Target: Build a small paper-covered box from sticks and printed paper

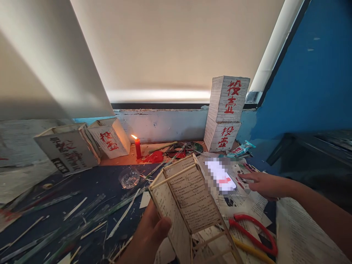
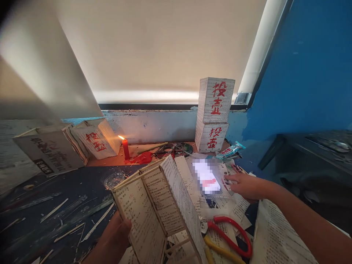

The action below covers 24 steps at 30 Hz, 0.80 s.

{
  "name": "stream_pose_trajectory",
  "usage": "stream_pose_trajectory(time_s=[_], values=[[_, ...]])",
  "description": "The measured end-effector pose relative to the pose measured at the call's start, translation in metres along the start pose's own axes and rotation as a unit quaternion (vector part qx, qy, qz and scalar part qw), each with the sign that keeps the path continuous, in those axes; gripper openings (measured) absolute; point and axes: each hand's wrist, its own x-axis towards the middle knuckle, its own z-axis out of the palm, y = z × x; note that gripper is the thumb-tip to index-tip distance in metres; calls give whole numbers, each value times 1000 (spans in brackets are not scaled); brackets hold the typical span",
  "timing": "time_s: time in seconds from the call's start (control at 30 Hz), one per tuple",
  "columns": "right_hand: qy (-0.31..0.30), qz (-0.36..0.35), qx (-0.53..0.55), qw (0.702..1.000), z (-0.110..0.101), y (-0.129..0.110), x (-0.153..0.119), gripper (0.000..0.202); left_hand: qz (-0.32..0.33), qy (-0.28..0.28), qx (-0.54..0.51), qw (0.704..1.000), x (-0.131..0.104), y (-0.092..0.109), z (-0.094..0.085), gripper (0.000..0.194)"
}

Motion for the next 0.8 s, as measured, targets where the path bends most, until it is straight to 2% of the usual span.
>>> stream_pose_trajectory(time_s=[0.1,0.17,0.23,0.33,0.47,0.6,0.7,0.8], values=[[-89,28,49,994,-4,-3,-12,86,-28,-3,-2,1000,-2,1,-4,100],[-97,10,81,992,-5,-4,-19,89,-63,-8,-6,998,-1,1,-8,97],[-63,-18,105,992,-8,-6,-25,79,-108,-20,-16,994,3,-1,-13,93],[-1,-48,137,989,-11,-16,-29,46,-157,-34,-19,987,12,-8,-16,89],[60,-119,226,965,-14,-47,-33,45,-193,0,81,978,18,-13,-15,92],[131,-184,196,954,-7,-84,-38,42,-243,3,238,940,17,1,-12,77],[182,-241,141,943,7,-104,-38,37,-177,-5,388,905,20,17,-14,70],[206,-302,102,925,26,-116,-38,33,-37,10,507,861,19,27,-20,59]])
